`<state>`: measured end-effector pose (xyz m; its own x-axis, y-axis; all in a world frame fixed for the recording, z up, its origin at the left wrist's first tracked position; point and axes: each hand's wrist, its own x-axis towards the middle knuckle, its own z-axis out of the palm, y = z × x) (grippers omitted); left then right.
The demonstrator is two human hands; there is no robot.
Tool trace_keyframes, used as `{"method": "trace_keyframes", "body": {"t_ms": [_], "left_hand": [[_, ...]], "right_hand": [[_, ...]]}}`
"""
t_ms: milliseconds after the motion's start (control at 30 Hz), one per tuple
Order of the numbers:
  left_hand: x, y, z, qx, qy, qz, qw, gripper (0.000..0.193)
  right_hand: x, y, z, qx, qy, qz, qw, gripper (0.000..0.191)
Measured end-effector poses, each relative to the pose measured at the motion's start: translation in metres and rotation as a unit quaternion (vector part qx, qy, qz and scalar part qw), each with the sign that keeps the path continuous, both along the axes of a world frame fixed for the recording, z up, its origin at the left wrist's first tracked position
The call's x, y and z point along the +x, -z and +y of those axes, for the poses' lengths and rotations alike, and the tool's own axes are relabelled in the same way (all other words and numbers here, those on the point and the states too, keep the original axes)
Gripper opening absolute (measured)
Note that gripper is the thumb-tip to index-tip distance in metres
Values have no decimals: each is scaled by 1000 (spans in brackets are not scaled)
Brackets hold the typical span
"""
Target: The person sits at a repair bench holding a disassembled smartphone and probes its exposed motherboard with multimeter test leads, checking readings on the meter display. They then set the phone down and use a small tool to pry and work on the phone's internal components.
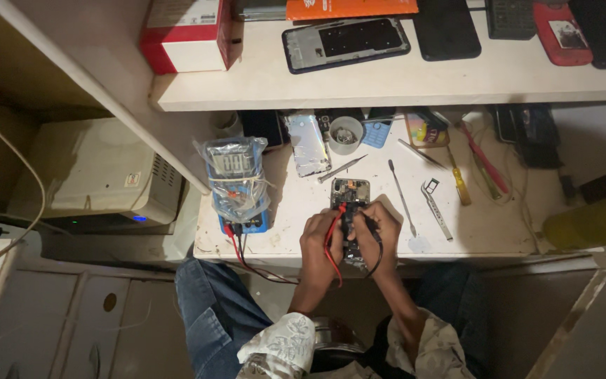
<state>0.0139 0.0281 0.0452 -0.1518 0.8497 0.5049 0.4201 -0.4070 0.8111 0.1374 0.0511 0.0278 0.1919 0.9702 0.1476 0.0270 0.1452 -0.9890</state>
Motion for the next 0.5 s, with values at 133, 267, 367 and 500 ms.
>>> {"method": "trace_keyframes", "body": {"t_ms": [133,267,367,500], "left_hand": [[0,2,0,-3,3,0,1000,21],[-1,3,2,-1,0,3,1000,23],[-2,3,2,-11,3,5,1000,22],[-3,1,0,-33,12,0,999,24]], "right_hand": [[0,0,1,-1,-3,-13,1000,13],[1,0,2,18,-6,-24,1000,12],[1,-2,2,16,-10,-38,999,11],[1,-5,0,2,0,-46,999,10]]}}
